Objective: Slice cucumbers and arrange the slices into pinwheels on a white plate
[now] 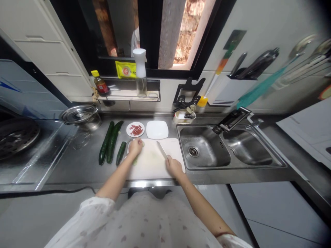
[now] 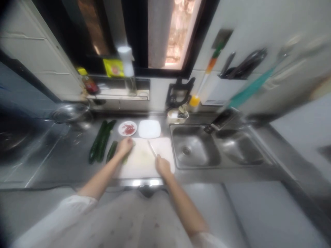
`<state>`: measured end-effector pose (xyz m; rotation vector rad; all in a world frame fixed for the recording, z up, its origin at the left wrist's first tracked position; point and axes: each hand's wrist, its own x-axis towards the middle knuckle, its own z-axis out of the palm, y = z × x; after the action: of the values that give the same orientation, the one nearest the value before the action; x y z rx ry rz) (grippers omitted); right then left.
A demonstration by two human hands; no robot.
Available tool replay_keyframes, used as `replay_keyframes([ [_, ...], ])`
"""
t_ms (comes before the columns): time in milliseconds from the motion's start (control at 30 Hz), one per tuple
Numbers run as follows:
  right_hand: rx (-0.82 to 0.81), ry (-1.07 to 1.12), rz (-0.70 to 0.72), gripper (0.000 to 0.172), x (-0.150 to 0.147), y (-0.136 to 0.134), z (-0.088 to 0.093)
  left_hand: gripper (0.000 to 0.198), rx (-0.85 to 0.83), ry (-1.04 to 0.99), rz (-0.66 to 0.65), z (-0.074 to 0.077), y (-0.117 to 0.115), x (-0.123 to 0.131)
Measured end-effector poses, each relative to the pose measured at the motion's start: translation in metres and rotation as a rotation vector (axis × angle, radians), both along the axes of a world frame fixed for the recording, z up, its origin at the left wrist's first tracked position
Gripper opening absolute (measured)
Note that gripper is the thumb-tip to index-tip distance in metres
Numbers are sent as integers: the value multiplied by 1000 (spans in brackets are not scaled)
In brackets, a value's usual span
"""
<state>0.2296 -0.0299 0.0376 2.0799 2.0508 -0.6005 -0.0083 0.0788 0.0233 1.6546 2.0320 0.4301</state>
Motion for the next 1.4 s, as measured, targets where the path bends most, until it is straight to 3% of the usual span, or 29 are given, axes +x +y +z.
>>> replay_keyframes([
  [167,22,23,6,35,1,-2,-2,10,-26,-166,-86,-13,-33,32],
  [367,21,2,15,35,1,-3,-4,10,-93,-189,-150,-29,-59,52],
  [633,22,3,31,35,1,-4,-1,20,-67,-64,-168,-36,-58,52],
  [867,44,8,42,33,5,-7,5,28,-8,-84,-113,-45,-59,47],
  [1133,27,-23,35,33,15,-26,28,30,-30,-126,-73,-47,-53,43],
  [1400,-43,-107,132,28,21,-54,53,31,-44,-133,-58,-49,-51,44],
])
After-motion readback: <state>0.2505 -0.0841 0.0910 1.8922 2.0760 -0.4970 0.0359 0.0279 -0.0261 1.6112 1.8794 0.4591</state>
